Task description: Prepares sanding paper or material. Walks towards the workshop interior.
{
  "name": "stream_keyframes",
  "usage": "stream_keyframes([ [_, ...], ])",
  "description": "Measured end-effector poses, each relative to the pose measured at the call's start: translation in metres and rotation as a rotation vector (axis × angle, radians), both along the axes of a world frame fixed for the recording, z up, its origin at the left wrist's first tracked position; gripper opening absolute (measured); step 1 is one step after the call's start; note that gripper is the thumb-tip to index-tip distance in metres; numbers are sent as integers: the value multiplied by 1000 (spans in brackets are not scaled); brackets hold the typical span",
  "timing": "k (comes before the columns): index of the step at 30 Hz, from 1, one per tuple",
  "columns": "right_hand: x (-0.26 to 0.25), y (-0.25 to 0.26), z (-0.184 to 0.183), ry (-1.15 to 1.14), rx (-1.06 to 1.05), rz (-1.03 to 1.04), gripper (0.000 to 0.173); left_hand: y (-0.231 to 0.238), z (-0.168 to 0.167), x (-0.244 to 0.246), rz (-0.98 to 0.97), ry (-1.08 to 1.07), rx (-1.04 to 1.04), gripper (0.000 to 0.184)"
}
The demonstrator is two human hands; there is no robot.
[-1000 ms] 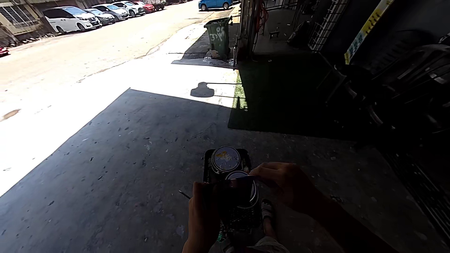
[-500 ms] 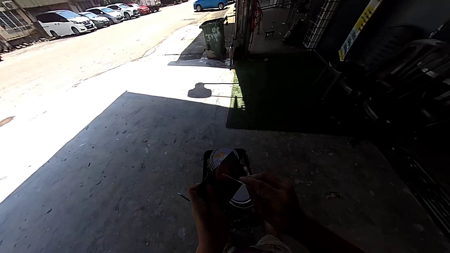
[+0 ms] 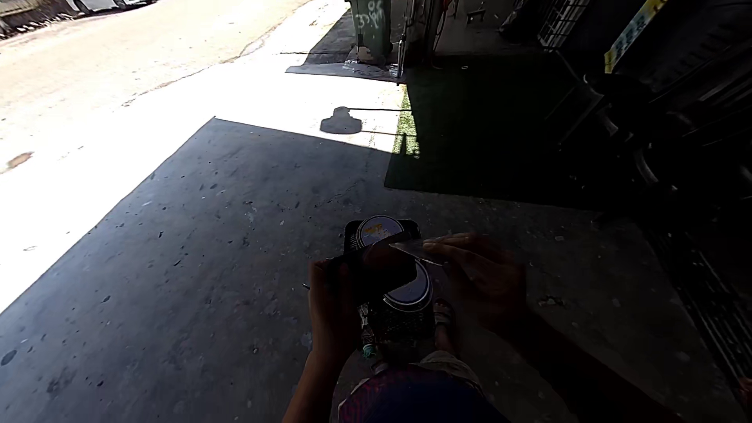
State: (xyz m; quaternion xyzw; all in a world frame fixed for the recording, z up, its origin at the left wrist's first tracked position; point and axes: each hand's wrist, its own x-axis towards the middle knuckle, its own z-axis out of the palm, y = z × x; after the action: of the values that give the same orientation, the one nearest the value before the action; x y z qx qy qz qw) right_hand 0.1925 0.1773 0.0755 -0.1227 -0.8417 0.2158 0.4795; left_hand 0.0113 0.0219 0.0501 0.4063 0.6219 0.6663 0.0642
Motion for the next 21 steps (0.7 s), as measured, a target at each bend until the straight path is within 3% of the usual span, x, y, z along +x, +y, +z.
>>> stream_keyframes([
  [2, 0, 12, 10, 99, -214, 135, 19, -8, -3, -15, -103, 49, -50, 12],
  [4, -3, 18, 15, 40, -395, 308, 12, -9, 0, -22, -118, 187, -89, 13],
  [6, -4, 28, 15, -204, -311, 395, 14, -10, 2, -21, -70, 369, -134, 17],
  [8, -1, 39, 14, -468, -53, 206, 22, -9, -2, -15, -35, 416, -143, 16],
  [9, 0, 40, 11, -487, -10, 86, 24, -8, -6, -11, -26, 377, -135, 16],
  [11, -1, 34, 1, -274, -264, -45, 22, -7, -14, -4, -17, 252, -95, 14],
  [13, -13, 18, -7, 55, -719, -70, 28, -2, -16, 0, -31, 143, -42, 11],
  [15, -25, 1, -20, 155, -990, -69, 34, 2, -14, 7, -59, 105, -54, 10],
  [17, -33, -11, -29, 128, -1067, -27, 31, 5, -12, 15, -99, 161, -153, 15],
  [20, -35, -14, -26, 155, -1109, 133, 27, 7, -13, 25, -176, 313, -401, 46],
  [21, -32, -11, -24, 196, -1101, 169, 27, 7, -15, 28, -179, 354, -450, 49],
])
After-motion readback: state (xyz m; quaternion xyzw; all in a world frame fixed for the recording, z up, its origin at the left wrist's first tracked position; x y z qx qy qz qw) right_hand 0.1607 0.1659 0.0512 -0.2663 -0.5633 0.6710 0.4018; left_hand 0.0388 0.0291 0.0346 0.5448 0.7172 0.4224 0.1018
